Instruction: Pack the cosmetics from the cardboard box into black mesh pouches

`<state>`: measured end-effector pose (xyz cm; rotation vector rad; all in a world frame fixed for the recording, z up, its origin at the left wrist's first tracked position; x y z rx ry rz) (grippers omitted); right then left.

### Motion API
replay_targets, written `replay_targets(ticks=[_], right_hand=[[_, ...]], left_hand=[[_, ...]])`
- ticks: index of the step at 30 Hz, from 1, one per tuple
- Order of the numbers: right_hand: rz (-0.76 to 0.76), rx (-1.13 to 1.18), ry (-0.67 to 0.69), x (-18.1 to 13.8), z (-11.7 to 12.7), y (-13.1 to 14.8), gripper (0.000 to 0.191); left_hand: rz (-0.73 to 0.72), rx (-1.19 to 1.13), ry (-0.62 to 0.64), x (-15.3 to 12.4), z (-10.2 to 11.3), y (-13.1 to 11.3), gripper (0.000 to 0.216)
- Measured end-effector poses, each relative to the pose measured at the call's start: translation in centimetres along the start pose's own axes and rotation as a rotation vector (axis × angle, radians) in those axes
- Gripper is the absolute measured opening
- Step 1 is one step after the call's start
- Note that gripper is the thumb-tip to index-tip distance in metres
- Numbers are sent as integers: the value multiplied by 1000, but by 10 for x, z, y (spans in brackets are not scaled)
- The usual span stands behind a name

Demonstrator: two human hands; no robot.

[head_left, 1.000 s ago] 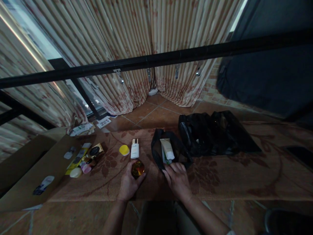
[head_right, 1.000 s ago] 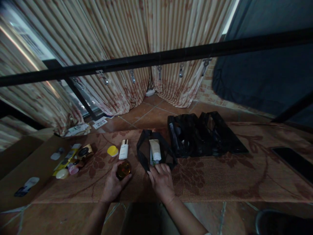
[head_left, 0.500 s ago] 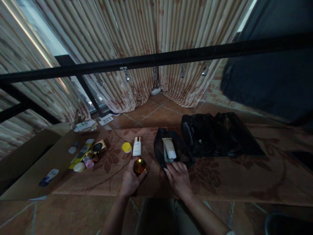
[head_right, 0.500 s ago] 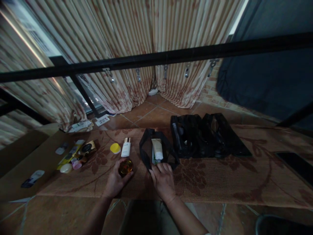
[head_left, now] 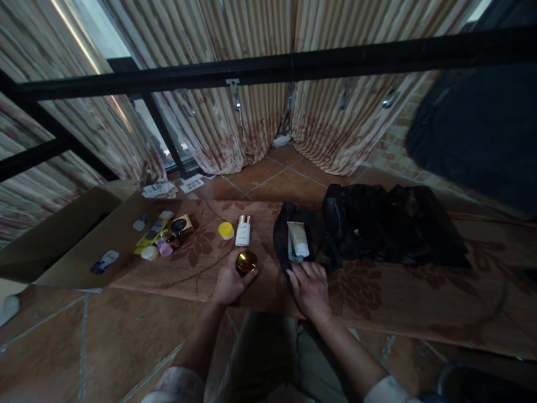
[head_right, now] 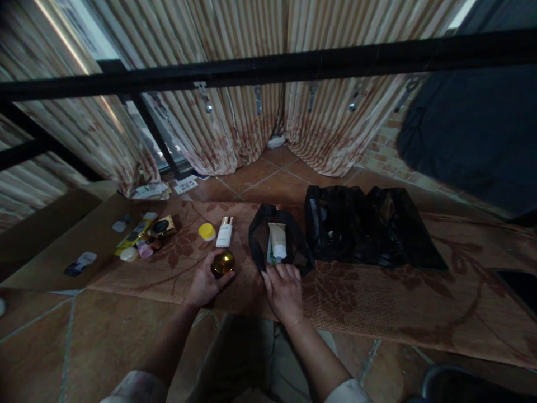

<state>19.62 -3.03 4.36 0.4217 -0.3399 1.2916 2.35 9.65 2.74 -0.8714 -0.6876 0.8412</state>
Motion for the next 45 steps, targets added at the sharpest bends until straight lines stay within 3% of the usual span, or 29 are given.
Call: replay_targets(ticks=[19,34,45], right_hand=[[-4,-14,-5,-1,-2,-1,28],[-4,-7,-8,0,0,-1,27],[-3,-20,9,-1,-2,-1,28]], left_hand=[[-54,-134,16,1,2,-2,49],[31,-254,-90,3,10,9,29],[71,-337,-47,4,10,11,32]])
Point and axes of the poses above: each hand's wrist, its own x-axis towards the middle knuckle, its own z-axis out of the back of the hand, y = z × x, the point moved 7 cm from there along x, towards the middle knuckle, and after that the axes turned 12 degrees about -x, right-handed, at the moved point
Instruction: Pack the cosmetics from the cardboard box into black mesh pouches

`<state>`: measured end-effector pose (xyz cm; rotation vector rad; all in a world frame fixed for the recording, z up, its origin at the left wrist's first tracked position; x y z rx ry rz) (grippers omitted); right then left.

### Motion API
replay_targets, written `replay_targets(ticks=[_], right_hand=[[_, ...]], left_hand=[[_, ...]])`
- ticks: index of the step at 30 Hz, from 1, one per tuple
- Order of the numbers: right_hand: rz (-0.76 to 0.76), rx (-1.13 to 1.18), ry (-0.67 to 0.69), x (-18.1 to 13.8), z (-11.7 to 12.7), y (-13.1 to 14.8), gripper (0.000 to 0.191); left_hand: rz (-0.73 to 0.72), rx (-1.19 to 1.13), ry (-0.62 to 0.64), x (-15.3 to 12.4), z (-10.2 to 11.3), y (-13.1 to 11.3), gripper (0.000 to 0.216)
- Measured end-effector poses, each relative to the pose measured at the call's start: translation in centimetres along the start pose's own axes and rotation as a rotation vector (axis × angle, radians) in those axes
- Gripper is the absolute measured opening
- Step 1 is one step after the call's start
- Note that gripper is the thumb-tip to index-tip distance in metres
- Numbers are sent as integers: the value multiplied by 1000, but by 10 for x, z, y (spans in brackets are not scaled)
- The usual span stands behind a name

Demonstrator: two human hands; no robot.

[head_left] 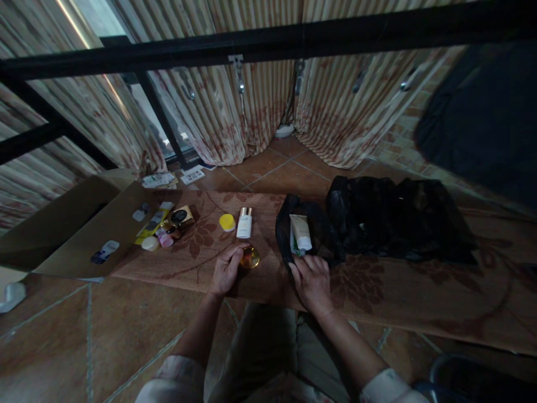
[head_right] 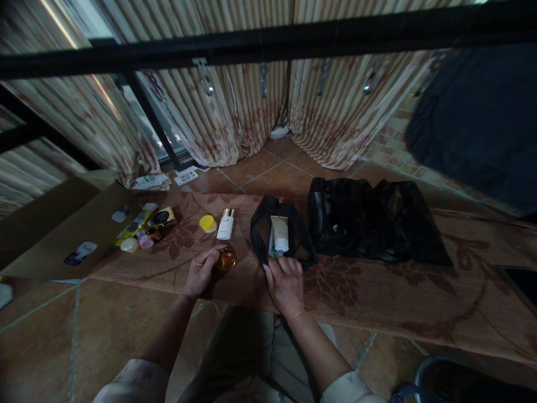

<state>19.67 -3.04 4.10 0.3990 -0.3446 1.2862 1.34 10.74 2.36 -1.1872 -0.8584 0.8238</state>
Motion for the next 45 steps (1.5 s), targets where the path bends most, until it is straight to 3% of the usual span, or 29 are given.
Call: replay_targets(ticks=[15,36,45], right_hand=[[1,-1,-5,1,1,0,28],[1,-3,-2,1,2,1,29],[-2,1,7,1,0,0,29]], left_hand=[[51,-130,34,-4,-1,8,38],[-32,-28,116,-2,-8,-2,48],[21,-22,160,-4,-12,1,60]])
Point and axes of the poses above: each hand's wrist, its own x-axis towards the middle knuckle, its own z-axis out of the back of the hand, y = z × x, the point moved 7 cm from there along x, towards the middle knuckle, and after that the axes turned 12 degrees about -x, right-handed, at the moved point
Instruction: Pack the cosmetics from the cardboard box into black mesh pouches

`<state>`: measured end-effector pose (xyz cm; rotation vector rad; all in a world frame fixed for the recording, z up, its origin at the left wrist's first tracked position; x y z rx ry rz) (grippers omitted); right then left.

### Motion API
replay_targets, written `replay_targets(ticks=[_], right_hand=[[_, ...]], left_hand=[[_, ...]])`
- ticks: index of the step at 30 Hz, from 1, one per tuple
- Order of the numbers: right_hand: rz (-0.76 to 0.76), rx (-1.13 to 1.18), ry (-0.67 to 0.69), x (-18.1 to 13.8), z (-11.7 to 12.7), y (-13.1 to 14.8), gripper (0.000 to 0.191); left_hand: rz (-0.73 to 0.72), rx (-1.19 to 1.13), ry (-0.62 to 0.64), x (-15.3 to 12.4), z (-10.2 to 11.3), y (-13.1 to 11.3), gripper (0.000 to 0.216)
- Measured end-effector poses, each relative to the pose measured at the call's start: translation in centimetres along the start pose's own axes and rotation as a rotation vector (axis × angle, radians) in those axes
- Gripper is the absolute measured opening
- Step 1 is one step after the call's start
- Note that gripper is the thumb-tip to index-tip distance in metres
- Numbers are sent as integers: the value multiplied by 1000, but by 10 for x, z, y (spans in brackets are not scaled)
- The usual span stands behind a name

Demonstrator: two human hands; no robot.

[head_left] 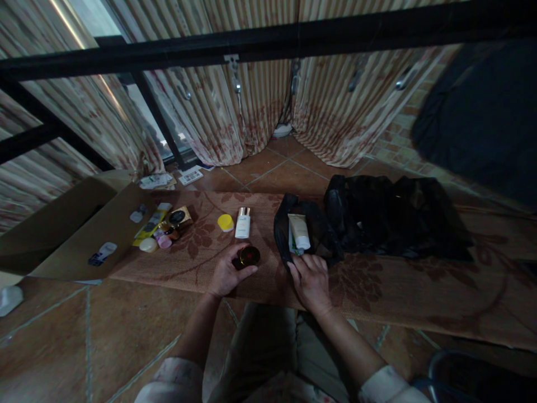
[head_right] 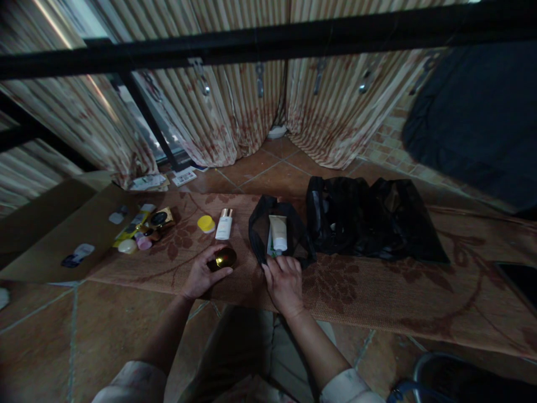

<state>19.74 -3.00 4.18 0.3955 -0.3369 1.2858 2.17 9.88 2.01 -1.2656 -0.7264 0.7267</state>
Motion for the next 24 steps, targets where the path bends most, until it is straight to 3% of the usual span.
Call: replay_targets(ticks=[10,17,24], right_hand=[[-4,-6,8,0,1,0,29],[-1,-20,4,0,2,1,28],[0,-12,5,1,1,1,29]], left_hand=[[-44,23,-60,1,4,-2,55],[-199,367,-411,-3,26,-17,50],[-199,466,-217,1,9,-9,54]])
Point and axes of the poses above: each hand's wrist, its own x-axis towards the middle knuckle, its own z-axis out of the back of the hand, y = z × x, the point moved 7 cm from there along x, towards the middle knuckle, and after that the axes turned 12 degrees about -x, right-handed, at the moved point
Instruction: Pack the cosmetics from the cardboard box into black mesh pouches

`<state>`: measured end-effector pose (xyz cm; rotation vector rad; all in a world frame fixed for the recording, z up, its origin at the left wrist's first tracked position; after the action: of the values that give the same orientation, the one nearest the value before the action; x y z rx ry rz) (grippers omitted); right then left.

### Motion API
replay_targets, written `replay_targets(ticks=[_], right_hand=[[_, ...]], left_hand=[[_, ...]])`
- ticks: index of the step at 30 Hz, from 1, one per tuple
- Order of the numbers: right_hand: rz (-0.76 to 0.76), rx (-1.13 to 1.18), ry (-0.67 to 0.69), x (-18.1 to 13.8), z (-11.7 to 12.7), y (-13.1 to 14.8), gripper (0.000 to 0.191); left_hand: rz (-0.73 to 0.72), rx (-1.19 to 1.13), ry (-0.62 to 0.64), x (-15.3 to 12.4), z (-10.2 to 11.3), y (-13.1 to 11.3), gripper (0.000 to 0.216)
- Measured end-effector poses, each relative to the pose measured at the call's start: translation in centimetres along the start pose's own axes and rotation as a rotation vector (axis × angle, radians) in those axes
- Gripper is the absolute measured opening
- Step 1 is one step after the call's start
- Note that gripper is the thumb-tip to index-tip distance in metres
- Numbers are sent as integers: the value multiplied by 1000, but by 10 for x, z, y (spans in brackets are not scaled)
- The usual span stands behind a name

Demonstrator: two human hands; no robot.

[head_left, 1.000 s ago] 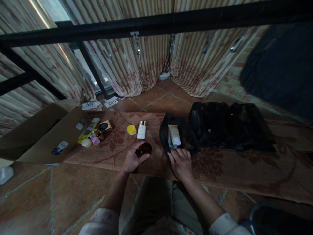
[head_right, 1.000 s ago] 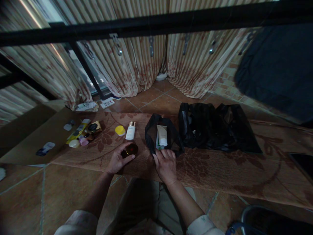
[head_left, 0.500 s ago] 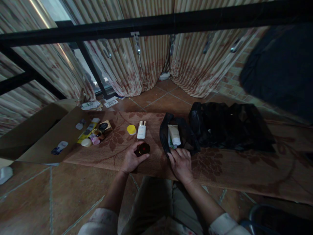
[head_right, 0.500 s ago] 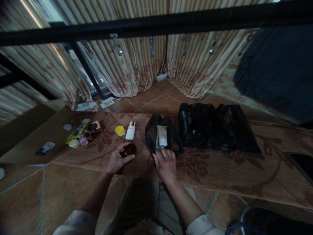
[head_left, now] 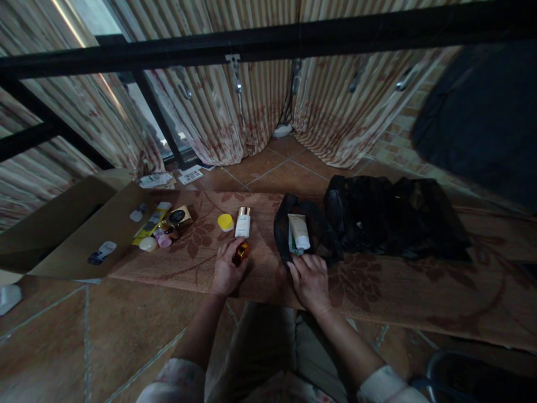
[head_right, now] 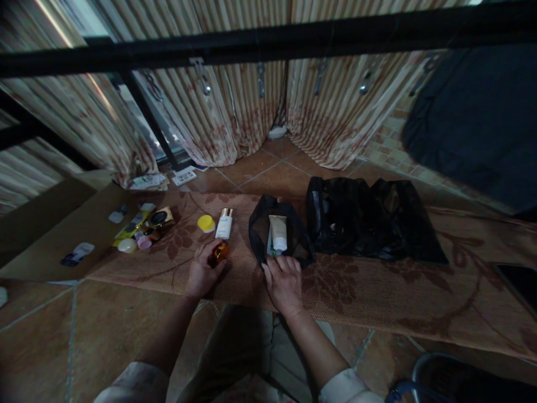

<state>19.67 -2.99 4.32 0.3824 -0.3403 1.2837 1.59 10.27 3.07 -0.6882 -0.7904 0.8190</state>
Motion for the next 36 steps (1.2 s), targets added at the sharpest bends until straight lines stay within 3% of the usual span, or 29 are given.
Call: replay_targets(ticks=[16,24,30,36], right_hand=[[-7,1,1,-1,-2,-1,28],[-4,2,-5,-1,-1,-1,29],[-2,13,-12,-1,-1,0,29],[-3,7,-11,-1,-1,-1,28]], left_hand=[[100,-108,-58,-1,3,3,73],[114,-115,-70,-1,5,2,65],[96,-261,-131,-2,10,4,56],[129,-270,-93,-2,8,11,44]])
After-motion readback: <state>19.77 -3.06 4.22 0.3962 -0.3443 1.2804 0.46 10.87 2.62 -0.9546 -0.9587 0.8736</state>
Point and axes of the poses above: each hand's wrist, its own x-axis towards the middle knuckle, its own z-axis out of the back of the hand, y = z × x, the point moved 7 cm from there along x, towards the middle knuckle, and after that the axes turned 12 degrees about -x, right-handed, at the moved point
